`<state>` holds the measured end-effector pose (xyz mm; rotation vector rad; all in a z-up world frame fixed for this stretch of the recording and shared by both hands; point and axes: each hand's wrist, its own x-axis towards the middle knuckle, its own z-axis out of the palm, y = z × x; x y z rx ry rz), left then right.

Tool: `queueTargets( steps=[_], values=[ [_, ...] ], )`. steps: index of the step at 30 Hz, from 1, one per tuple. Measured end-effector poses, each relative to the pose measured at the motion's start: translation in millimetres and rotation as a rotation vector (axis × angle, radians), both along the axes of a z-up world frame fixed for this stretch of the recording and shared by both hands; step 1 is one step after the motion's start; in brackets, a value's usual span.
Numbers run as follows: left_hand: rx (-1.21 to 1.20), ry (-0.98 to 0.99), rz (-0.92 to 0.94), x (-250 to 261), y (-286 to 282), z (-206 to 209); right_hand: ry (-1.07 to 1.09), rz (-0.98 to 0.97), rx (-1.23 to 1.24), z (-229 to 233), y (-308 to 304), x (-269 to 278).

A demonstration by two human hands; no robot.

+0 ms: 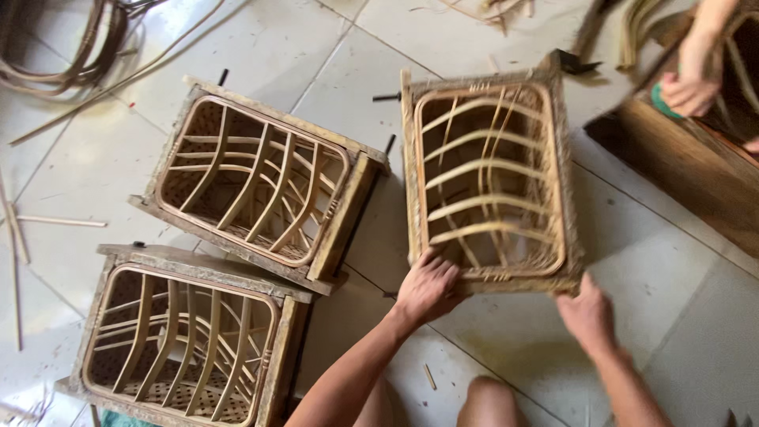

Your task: The person assembles a rectangular woven basket by inserting bamboo strips into a wooden mold. They use a hammer to secure the strips and a lighter to heat and shape the bamboo edges.

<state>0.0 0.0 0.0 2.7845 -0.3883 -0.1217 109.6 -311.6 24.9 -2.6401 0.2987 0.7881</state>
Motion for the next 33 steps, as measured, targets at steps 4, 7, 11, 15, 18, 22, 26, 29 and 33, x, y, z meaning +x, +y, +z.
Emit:
queueTargets(
  steps=[4,7,11,15,18,22,26,29,33],
  values=[
    [-0.168,-0.01,-0.005,-38.6,-14.4,20.0,-0.227,0.108,0.008,-32.0,-34.2,-55.9],
    [-0.204,-0.14,0.015,-40.7,-17.8,16.3,-0.224,0.106,0.041,-45.8,-42.8,-53.8],
    [-0.216,-0.219,-0.019,-38.4,-13.8,8.7,-0.19,0.062,0.058,-42.0,-37.1,-59.8],
    [-0.162,-0.232,-0.17,-17.9,2.5,5.3,-0.34,0.001,0.075,-50.8,-28.3,-96.9],
    [-0.169,-0.262,-0.186,-34.8,-1.1,6.6,-0.361,0.032,0.071,-59.3,-37.3,-120.4],
    [-0.188,-0.316,-0.116,-72.5,-28.2,16.4,-0.363,0.074,0.106,-58.3,-51.1,-136.9],
    [-0.109,-0.273,-0.138,-119.1,-49.4,22.7,-0.279,0.085,0.126,-67.8,-80.5,-186.2],
    [-0.073,-0.15,-0.169,-159.1,-79.2,11.5,-0.352,0.116,0.117,-75.1,-123.3,-241.6],
    [0.214,0.392,-0.226,-237.3,-154.9,-4.7,-0.174,0.108,0.149,-70.0,-201.2,-315.0]
  ],
)
